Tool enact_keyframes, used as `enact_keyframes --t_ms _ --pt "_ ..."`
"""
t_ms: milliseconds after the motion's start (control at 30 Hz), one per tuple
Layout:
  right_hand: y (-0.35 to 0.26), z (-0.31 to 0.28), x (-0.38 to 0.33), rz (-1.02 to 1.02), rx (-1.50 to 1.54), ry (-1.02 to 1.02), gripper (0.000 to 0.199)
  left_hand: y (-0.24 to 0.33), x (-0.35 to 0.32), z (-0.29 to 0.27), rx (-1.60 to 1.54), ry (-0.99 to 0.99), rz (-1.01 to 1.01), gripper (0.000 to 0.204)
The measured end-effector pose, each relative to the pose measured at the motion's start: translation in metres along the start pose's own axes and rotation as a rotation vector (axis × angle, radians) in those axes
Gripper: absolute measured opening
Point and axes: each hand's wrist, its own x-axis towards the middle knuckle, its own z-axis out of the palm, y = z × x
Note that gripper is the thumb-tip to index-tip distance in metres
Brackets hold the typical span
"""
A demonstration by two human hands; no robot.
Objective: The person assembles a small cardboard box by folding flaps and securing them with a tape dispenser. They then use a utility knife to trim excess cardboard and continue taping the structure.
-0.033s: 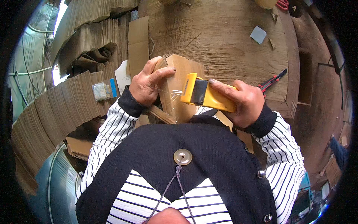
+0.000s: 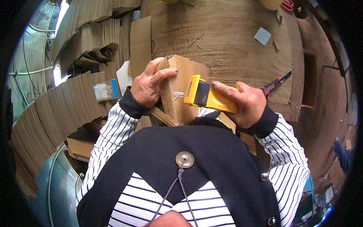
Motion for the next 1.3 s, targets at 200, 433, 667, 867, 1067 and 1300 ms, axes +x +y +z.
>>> enact_keyframes --t_ms 200,433,667,867,1067,1300 --pt "0.027 0.037 0.016 -0.010 0.080 -0.130 0.064 -0.015 -0.004 -0.003 -0.039 -0.060 0.005 0.053" --pt "0.044 0.048 0.008 -0.009 0.007 -0.267 0.060 -0.016 -0.009 -0.003 -0.038 -0.056 -0.009 0.059" --pt "-0.021 0.000 0.091 0.081 -0.461 -0.744 0.058 -0.011 -0.011 0.001 -0.024 -0.014 0.009 0.056" --pt "0.044 0.071 0.085 0.157 -1.021 -1.075 0.042 -0.019 -0.013 0.004 -0.001 0.028 0.065 0.061" --pt "0.020 0.030 0.002 0.208 0.065 0.222 0.065 -0.046 -0.022 -0.007 -1.031 -0.137 0.133 0.079" --pt "-0.093 0.036 0.030 -0.340 -0.339 0.472 0.073 -0.045 -0.015 -0.018 -1.240 0.018 0.047 0.047"
